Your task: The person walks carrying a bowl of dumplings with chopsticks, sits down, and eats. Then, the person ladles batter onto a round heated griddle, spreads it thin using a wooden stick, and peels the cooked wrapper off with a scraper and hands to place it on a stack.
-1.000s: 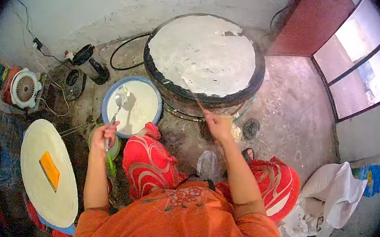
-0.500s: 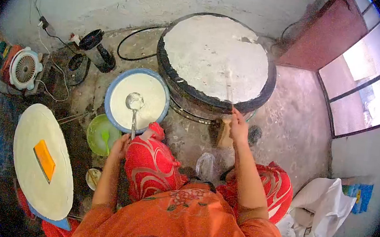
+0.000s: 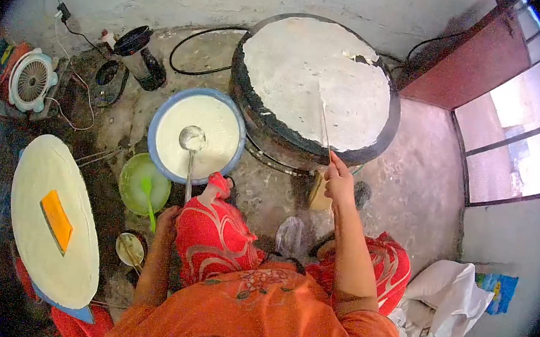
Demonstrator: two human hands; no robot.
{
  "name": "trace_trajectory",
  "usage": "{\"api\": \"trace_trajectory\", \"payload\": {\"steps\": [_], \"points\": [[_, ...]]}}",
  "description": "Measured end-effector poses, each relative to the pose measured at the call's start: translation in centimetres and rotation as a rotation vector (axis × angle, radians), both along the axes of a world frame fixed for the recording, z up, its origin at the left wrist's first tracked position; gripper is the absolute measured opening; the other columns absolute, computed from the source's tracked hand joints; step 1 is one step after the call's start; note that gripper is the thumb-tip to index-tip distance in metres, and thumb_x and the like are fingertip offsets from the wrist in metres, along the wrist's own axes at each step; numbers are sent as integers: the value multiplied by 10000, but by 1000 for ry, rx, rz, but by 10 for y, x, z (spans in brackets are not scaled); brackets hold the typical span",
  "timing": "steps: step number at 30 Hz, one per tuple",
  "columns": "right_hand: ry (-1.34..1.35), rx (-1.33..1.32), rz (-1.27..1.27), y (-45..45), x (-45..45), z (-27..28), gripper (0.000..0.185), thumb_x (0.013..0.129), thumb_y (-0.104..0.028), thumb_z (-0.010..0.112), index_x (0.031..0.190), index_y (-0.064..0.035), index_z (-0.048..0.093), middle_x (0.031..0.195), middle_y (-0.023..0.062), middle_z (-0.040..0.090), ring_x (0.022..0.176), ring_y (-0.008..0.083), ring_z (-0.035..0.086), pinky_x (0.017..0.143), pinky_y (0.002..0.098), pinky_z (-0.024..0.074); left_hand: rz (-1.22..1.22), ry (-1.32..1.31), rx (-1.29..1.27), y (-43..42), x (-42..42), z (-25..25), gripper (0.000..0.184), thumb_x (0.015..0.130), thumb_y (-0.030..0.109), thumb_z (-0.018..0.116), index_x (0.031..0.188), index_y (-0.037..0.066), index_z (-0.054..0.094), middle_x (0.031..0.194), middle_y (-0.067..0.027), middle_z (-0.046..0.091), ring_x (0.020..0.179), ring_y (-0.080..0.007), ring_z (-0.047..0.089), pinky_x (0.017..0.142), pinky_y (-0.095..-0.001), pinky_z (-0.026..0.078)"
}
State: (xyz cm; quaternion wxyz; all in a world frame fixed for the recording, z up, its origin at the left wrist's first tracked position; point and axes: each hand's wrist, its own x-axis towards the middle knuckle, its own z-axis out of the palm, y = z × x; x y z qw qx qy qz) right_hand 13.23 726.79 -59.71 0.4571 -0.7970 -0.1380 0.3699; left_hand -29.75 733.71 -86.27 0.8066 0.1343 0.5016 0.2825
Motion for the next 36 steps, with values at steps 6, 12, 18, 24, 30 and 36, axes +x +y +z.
{"api": "trace_trajectory", "payload": {"steps": [6,12,18,24,30,36], "points": [[-448,71,367,19,-24,8,445,860,-54,499,1295,-130,443,888,9,579,735,88,522,664,230,449,283,242,33,-3,-4,17,398,817,164,588,1170,22,472,947,-80,593,755,-163,580,607,-300,479],[103,155,737,30,-118,68,836,765,94,588,1414,-177,134,988,88,566,664,119,545,534,254,461,81,802,453,-13,-21,9,347,834,152,543,1145,0,529,965,-126,593,838,-238,570,721,-314,460],[-323,-133,1116,54,-160,37,533,756,-6,609,1257,-105,454,847,120,621,719,216,594,617,291,466,-562,1730,602,-16,-30,22,555,794,236,587,1297,110,387,1331,-170,319,1161,-373,372,911,-485,343],[-947,-160,1622,129,-227,22,403,753,-157,540,1154,-127,543,889,156,626,786,303,615,666,396,488,-289,1242,206,4,-53,-32,472,861,237,466,1298,95,355,1218,-204,455,1060,-383,477,878,-482,376],[-1076,-430,1857,182,-281,-56,166,724,-110,526,799,-47,659,830,153,646,791,292,635,685,380,511,-308,1175,218,8,-76,7,285,876,212,453,992,-20,570,887,-237,590,849,-394,569,762,-450,436],[-867,-407,1732,187,-286,-96,229,723,-118,538,926,-105,643,899,157,635,835,304,619,721,391,503,-66,1059,459,-47,-43,34,256,862,225,494,878,-7,602,800,-224,580,718,-413,534,627,-443,433]]}}
